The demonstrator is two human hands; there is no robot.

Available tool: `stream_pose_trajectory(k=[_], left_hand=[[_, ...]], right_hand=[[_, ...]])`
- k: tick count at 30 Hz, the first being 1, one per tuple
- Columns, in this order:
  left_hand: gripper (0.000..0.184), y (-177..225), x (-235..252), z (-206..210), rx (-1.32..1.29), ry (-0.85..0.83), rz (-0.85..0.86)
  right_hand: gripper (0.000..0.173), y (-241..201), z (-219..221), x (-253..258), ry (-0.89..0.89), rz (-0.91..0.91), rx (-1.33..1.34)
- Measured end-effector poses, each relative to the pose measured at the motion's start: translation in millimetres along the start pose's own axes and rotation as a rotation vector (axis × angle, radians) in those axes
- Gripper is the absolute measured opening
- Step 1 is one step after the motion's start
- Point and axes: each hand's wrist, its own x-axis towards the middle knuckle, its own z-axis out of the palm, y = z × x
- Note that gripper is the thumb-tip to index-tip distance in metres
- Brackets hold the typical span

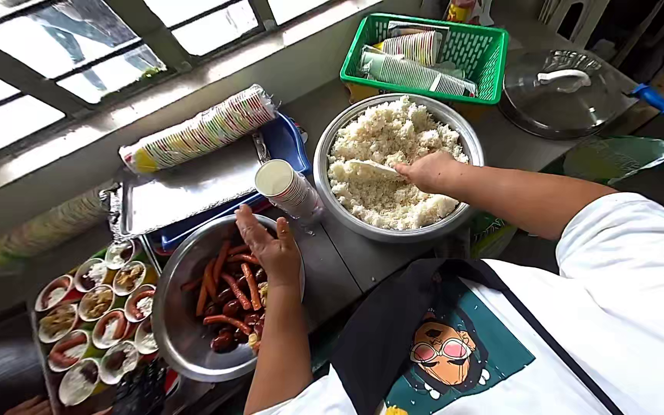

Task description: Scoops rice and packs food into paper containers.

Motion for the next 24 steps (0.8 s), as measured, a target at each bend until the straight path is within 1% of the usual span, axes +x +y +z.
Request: stream_pose_trajectory(k=[1, 2, 4, 6, 9, 11, 16, 17, 19, 20, 22, 24], left_hand=[[0.061, -22, -6, 33, -0.228, 0.028, 0.039], [0.067, -28, -8, 49, -0.355, -0.066, -0.015], [0.069, -19, -9, 65, -0.471, -0.188, -0.153], [0.067, -9, -12, 78, -0.523, -0.205, -0.242], [0.069, -8, -15, 90, -0.536, -0.198, -0.282], [0.070, -8, -14, 88, -0.543, -0.200, -0.303], [0.069, -15, -14, 86, -0.552, -0.162, -0.334], [0.069, -14, -13, 87, -0.541, -0.165, -0.353], [0.072, -13, -7, 87, -0.495, -0.176, -0.387], [0.076, -15, -2, 88, -0.464, -0.178, -0.385], [0.080, -22, 7, 92, -0.388, -0.184, -0.328], [0.078, -30, 18, 93, -0.294, -0.210, -0.274]], right_hand=[[0.066, 4, 5, -3, -0.013, -0.010, -0.009], [0.066, 10, 13, -6, -0.022, -0.023, -0.011], [0.062, 22, 27, -14, -0.037, -0.036, 0.007], [0.063, 33, 33, -24, -0.049, -0.021, 0.023], [0.072, 54, 37, -28, -0.021, 0.055, 0.026], [0.073, 71, 44, -32, 0.037, 0.083, 0.044], [0.066, 114, 47, -38, 0.176, 0.187, 0.113], [0.062, 120, 46, -36, 0.192, 0.195, 0.112], [0.053, 124, 44, -29, 0.208, 0.220, 0.141], [0.050, 122, 39, -24, 0.186, 0.244, 0.174], [0.049, 117, 33, -15, 0.146, 0.255, 0.234], [0.049, 108, 24, -14, 0.110, 0.229, 0.252]])
